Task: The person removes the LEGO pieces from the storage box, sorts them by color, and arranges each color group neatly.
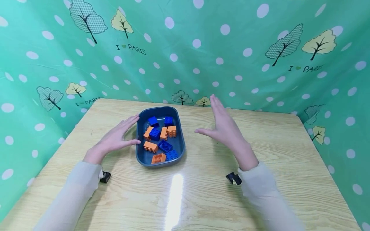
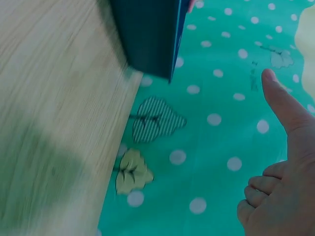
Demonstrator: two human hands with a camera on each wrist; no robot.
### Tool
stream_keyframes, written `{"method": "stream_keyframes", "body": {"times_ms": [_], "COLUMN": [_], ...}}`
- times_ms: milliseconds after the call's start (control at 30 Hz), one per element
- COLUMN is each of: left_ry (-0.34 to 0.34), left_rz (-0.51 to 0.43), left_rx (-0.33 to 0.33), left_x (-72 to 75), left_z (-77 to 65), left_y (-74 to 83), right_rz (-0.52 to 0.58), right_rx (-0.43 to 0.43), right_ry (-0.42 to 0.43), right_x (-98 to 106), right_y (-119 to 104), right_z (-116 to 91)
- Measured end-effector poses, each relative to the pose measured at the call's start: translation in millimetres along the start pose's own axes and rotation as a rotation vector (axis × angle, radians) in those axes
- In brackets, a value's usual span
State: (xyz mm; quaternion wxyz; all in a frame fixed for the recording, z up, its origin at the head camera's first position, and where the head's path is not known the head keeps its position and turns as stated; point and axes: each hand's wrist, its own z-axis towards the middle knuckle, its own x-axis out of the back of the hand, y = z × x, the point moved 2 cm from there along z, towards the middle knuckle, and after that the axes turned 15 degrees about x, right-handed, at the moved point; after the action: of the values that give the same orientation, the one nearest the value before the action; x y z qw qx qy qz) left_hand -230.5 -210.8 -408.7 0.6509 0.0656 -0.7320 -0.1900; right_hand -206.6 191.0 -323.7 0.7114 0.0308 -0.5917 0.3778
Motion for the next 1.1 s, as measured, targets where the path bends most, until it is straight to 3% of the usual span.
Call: {"method": "stream_keyframes", "body": {"times_ms": [400,800,1100], "left_ry": [-0.01,-0.037,-0.039], "left_rz": [0.022,0.013,0.021], "left_rx": [0.026,0.054,0.075], "left_x": [-1.8,-0.1,0.9], "left_z": [2.3,3.8,4.4], "left_y": [6.2,14.7,14.3], "right_rz": [0.152,0.282,0.479], "right_rx": [0.082,0.039,0.029], "right_ry": [0.089,0.112,0.116], "right_x": [-32,-74,-107], "right_y": [-30,-57,-67], "right_z": [20,42,55]}}
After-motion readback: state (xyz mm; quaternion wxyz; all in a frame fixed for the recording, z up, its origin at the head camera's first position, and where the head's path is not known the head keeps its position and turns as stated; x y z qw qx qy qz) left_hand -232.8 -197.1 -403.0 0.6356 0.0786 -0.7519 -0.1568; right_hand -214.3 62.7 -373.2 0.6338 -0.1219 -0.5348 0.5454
